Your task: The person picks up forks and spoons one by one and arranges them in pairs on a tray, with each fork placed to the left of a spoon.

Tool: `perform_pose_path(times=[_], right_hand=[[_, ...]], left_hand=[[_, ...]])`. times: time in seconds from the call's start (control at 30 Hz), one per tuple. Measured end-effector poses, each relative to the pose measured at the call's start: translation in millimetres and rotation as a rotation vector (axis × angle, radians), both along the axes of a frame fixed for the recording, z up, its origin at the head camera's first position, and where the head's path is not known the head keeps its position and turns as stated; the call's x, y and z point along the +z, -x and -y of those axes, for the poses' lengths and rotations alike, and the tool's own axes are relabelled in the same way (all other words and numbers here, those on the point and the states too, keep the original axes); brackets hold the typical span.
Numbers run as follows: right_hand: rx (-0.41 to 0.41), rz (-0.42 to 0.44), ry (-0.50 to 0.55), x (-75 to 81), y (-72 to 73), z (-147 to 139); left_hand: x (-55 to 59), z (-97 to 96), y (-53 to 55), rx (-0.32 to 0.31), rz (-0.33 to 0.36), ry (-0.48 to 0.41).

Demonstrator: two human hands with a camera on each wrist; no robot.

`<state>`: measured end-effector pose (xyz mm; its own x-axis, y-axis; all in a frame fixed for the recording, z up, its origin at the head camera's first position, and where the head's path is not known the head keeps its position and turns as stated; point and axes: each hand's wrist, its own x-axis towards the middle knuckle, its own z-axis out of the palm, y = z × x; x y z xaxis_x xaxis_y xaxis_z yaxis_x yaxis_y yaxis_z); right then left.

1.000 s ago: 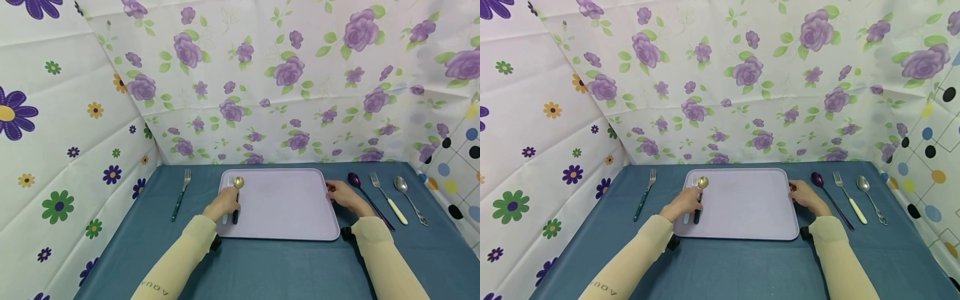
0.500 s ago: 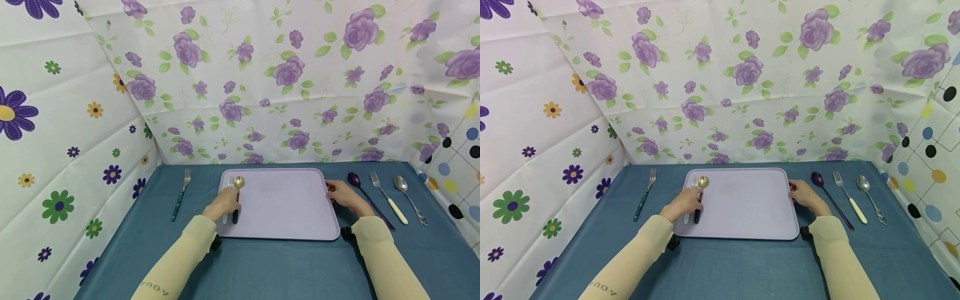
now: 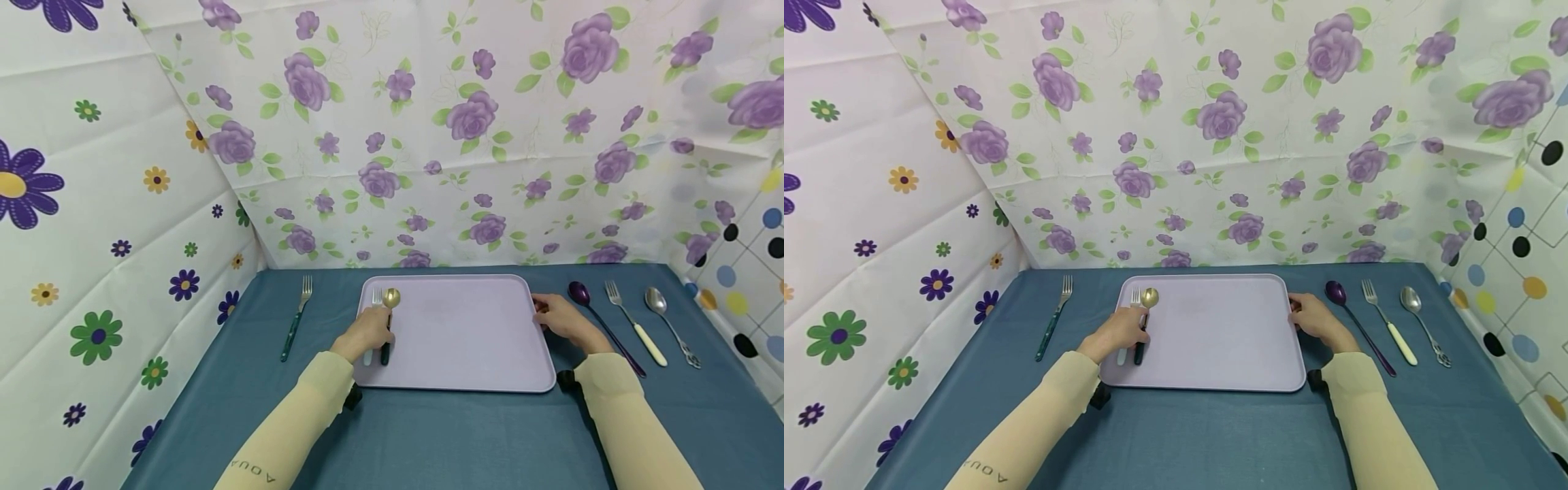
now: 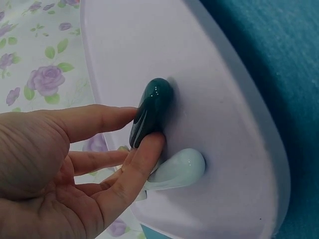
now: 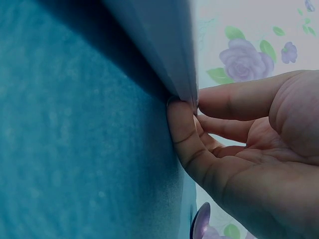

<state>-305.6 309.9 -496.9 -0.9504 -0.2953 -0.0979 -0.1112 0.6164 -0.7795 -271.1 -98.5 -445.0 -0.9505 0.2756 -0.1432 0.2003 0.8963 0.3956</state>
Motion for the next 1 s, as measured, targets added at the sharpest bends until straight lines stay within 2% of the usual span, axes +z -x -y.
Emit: perform_pose_path(times=[0.17, 0.43, 0.7, 0.87, 1.0], right_hand=[[0.002, -0.007, 0.002, -1.2, 0.9, -1], [-0.001, -0.004, 0.005, -2.6, 2.4, -2], [-0.011, 0.013, -0.008, -2.9, 1.9, -1], [-0.01, 0.008, -0.006, -2.7, 2.1, -1], [-0.008, 0.006, -0.006, -3.2, 2.5, -1]], left_hand=[[0.4, 0.0, -0.2, 0.004, 0.018, -0.001], [4.0, 1.7, -0.4, -0.028, -0.012, 0.002], [6.9, 7.5, 1.4, 0.039, -0.014, -0.056], [8.0, 11.7, 3.3, 0.013, -0.053, -0.078], [7.2, 14.2, 4.5, 0.006, -0.049, -0.093]])
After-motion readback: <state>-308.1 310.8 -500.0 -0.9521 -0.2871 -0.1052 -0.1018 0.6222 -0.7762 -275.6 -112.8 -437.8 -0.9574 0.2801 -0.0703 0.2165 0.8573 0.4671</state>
